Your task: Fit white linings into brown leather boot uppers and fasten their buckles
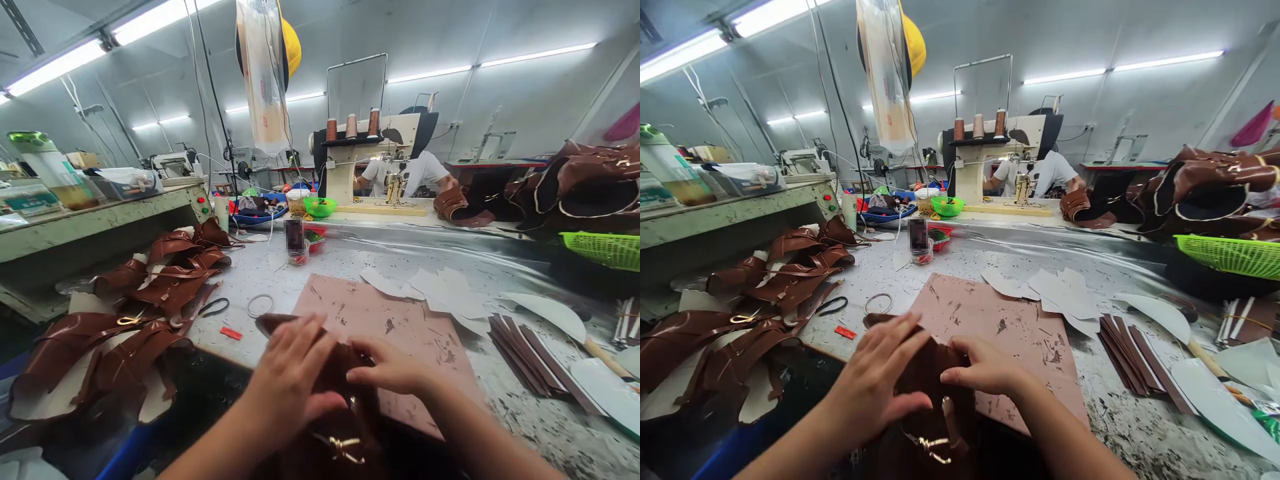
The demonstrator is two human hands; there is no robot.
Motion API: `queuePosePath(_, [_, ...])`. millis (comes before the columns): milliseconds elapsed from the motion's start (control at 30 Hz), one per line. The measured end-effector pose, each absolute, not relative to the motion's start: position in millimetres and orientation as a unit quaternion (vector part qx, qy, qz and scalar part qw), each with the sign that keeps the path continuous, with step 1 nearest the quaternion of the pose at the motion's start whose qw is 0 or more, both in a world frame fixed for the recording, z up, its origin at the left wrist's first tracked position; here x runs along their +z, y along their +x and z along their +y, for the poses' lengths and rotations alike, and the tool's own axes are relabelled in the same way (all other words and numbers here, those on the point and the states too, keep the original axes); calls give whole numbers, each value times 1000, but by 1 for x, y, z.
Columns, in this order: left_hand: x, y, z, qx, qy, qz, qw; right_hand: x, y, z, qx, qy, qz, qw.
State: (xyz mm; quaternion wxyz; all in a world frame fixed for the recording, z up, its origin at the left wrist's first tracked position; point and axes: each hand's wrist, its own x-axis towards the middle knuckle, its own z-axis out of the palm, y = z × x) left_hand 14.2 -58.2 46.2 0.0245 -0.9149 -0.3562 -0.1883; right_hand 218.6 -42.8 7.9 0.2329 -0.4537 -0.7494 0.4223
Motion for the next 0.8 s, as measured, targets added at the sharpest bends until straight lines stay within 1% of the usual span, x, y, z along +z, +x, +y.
queuePosePath(33, [57,8,-47,-168,-919,-354,47,21,219,-45,410,-435,-772,215])
queuePosePath(67, [69,3,-38,-130,-930,-341,42,38,220,-49,384,-417,-800,198])
queuePosePath(100, [81,-1,-32,-86,-943,-321,22,57,221,-55,316,-400,-843,174])
queuePosePath(133, [92,-5,-29,-59,-951,-303,10,76,222,-62,223,-388,-881,153])
queuePosePath(167, [102,-7,-30,-58,-957,-285,9,94,223,-69,118,-375,-907,151])
queuePosePath(200, [108,-8,-33,-83,-960,-267,28,109,224,-76,11,-361,-917,171])
queuePosePath(267, [108,-6,-42,-181,-952,-222,112,122,226,-84,-182,-334,-896,229])
queuePosePath(300, [100,-4,-46,-224,-940,-204,158,119,226,-85,-256,-322,-874,257])
queuePosePath(367, [68,3,-48,-247,-925,-200,209,91,225,-82,-346,-315,-838,282])
queuePosePath(400, [47,6,-47,-196,-932,-237,194,70,224,-80,-355,-323,-830,283])
queuePosePath(433, [25,9,-44,-139,-938,-282,146,45,223,-77,-351,-342,-830,265])
queuePosePath(467, [4,11,-41,-87,-940,-323,69,20,223,-74,-320,-372,-836,246])
queuePosePath(500, [-15,13,-38,-53,-935,-351,-10,-4,223,-72,-268,-396,-840,258])
queuePosePath(533, [-29,15,-35,-48,-936,-346,-32,-24,223,-71,-211,-416,-837,285])
queuePosePath(600, [-46,21,-30,-47,-936,-339,-88,-51,223,-70,-156,-453,-802,356])
queuePosePath(667, [-48,37,-23,-72,-908,-367,-187,-58,222,-64,-144,-501,-759,390])
queuePosePath(700, [-46,47,-18,-87,-881,-394,-248,-57,220,-59,-133,-530,-746,381])
queuePosePath(733, [-44,60,-13,-117,-834,-441,-312,-53,217,-52,-102,-564,-738,355])
queuePosePath(800, [-42,84,1,-155,-788,-477,-357,-44,215,-38,2,-630,-726,277])
